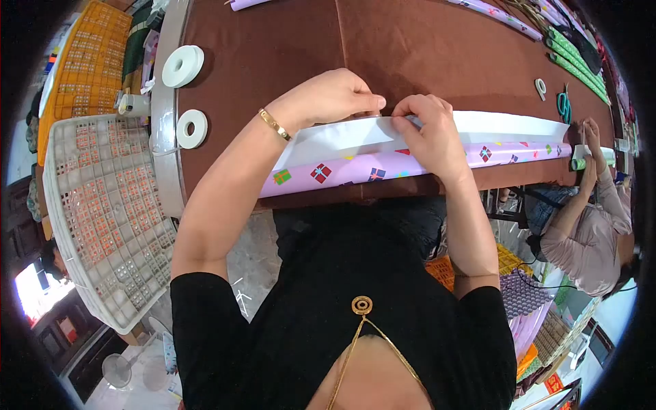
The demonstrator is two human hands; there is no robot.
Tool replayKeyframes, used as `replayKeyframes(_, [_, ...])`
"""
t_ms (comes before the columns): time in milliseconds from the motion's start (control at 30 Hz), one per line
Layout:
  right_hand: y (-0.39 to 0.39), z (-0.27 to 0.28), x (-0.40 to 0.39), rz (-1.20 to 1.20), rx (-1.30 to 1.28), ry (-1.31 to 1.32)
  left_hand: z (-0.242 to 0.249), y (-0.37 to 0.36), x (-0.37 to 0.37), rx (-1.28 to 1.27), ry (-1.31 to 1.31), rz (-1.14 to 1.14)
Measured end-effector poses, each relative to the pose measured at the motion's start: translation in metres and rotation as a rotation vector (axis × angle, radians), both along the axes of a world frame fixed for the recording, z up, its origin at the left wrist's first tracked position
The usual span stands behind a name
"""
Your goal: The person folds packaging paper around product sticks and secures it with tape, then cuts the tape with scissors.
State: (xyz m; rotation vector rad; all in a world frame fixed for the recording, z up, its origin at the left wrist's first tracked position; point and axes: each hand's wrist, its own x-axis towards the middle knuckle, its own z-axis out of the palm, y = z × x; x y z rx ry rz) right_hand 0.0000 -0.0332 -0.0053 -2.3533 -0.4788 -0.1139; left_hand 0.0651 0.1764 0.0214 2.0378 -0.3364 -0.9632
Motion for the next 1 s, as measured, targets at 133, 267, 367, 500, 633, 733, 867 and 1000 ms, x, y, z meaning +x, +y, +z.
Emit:
replayKeyframes(133, [0.0, -0.002, 0.001, 0.004, -0.001, -0.005, -0.007, 0.004, -0.003, -0.065, -0.137, -0.053])
replayKeyframes(267, [0.0, -0.004, 0.003, 0.014, -0.004, -0.057, -0.006, 0.007, -0.011, -0.047, -0.343, -0.104])
replayKeyframes(367, [-0.001, -0.004, 0.003, 0.027, -0.023, -0.058, -0.004, 0.012, -0.009, -0.017, -0.293, -0.017])
replayKeyframes(500, [0.0, -0.003, 0.003, 0.029, -0.039, -0.05, -0.006, 0.014, -0.002, -0.034, -0.047, 0.111])
replayKeyframes(633, [0.0, -0.004, 0.003, 0.023, -0.029, -0.06, -0.015, 0.007, 0.005, -0.017, 0.027, 0.025])
replayKeyframes(733, [0.0, -0.004, 0.002, 0.014, -0.019, -0.065, -0.017, 0.004, 0.005, -0.034, 0.059, 0.011])
replayKeyframes(867, [0.0, -0.004, 0.003, 0.012, -0.022, -0.069, -0.007, 0.004, 0.001, -0.034, 0.015, -0.013])
replayKeyframes(1000, [-0.001, -0.006, 0.003, 0.03, -0.008, -0.082, -0.011, 0.005, -0.002, -0.059, -0.134, -0.075])
